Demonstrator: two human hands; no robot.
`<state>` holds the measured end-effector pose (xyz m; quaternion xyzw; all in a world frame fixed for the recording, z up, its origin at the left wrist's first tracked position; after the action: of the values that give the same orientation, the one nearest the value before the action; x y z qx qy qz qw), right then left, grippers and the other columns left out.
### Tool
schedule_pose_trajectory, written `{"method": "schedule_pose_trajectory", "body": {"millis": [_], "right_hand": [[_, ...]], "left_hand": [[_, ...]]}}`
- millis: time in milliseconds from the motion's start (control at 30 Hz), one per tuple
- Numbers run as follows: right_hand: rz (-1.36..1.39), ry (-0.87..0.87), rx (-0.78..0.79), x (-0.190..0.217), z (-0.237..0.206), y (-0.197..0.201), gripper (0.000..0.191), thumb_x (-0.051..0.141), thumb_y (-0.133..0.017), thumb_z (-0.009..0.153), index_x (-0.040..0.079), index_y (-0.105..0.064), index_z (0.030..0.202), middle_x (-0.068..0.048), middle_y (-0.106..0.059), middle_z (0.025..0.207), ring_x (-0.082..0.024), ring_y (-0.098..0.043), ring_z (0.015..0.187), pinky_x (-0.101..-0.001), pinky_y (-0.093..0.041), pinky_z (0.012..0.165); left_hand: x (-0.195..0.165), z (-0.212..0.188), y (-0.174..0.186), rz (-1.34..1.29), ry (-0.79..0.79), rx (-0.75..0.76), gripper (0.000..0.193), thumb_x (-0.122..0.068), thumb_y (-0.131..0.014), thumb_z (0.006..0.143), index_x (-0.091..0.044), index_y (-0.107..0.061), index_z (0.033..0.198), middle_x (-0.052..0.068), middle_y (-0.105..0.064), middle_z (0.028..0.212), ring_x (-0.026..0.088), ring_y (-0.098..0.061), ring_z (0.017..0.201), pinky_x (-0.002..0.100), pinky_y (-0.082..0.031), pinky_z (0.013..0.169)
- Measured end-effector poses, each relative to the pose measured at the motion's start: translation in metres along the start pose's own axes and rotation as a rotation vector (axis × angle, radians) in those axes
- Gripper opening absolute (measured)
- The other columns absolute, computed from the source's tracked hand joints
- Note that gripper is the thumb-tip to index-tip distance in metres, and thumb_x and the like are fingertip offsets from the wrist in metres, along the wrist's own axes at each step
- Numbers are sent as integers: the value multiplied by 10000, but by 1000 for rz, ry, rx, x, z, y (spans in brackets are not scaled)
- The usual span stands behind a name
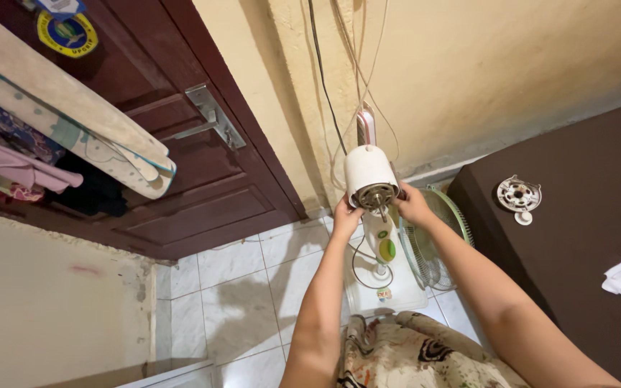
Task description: The person services a wall-mounted fan. They unscrew and remove the white rear housing cover from the fan motor, hold and work on the exposed motor assembly with a screwdriver, then reattach the cover and secure it back onto the fan body.
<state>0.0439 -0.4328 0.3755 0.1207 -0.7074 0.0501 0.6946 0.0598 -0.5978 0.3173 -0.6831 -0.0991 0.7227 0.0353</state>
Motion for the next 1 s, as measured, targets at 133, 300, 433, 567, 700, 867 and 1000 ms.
{"method": "schedule_pose_trajectory", "body": {"millis": [133,300,433,567,700,867,1000], "right_hand": [[20,-81,34,-6,4,3,348,3,-665,889,72,-660,1230,11,-605,752,-73,-482,559,-265,-391,486],[67,-118,100,-9,13,0,562,-79,-659,796,99,-613,1327,-19,-619,772,-101,-490,536,-271,-394,465],[71,-19,64,-7,19,-2,722,-119,-688,744,109,-506,1405,2,-658,941,-91,-573,700,-261,-472,570],[-38,119,-41,-5,20,5,693,-101,-694,791,84,-519,1436,-21,-662,1014,-108,-612,845,-274,-533,737],[-185,46,-156,-18,20,15,728,-73,-684,822,134,-502,1496,-38,-665,967,-121,-587,817,-284,-527,759],[-161,15,-133,-26,21,14,686,-48,-666,849,140,-509,1490,-78,-668,863,-142,-623,679,-315,-537,637],[-61,11,-159,-38,25,16,700,-51,-630,824,131,-492,1486,-64,-658,808,-133,-632,577,-319,-537,545]], "left_hand": [[3,6,-3,-330,153,80,767,187,-618,765,-60,-513,1483,70,-658,1194,189,-639,936,310,-536,720],[8,12,-1,-381,299,116,794,198,-624,730,-99,-502,1456,59,-650,1245,223,-672,1041,359,-588,818],[5,22,6,-137,226,52,731,195,-722,744,-31,-554,1418,101,-671,1264,230,-670,1099,361,-591,893],[1,28,4,-13,130,31,770,167,-740,747,-46,-527,1456,34,-658,1283,172,-648,1121,337,-576,912],[-2,32,-2,-56,52,67,799,159,-741,753,-43,-515,1492,71,-691,1260,183,-661,1117,326,-559,951],[-6,38,-1,70,-3,113,827,149,-732,736,-72,-503,1499,61,-668,1292,174,-648,1128,338,-566,956],[-1,47,-8,60,21,204,818,135,-766,729,-57,-492,1476,65,-654,1315,188,-625,1190,342,-537,990]]}}
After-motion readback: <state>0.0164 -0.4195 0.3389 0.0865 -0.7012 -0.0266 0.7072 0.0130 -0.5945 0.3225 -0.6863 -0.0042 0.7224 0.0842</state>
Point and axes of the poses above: each hand's wrist, its own z-axis towards the middle knuckle, its own y-axis out of the back of the hand, x = y × z, the point moved 8 cm from there along z, towards the middle knuckle
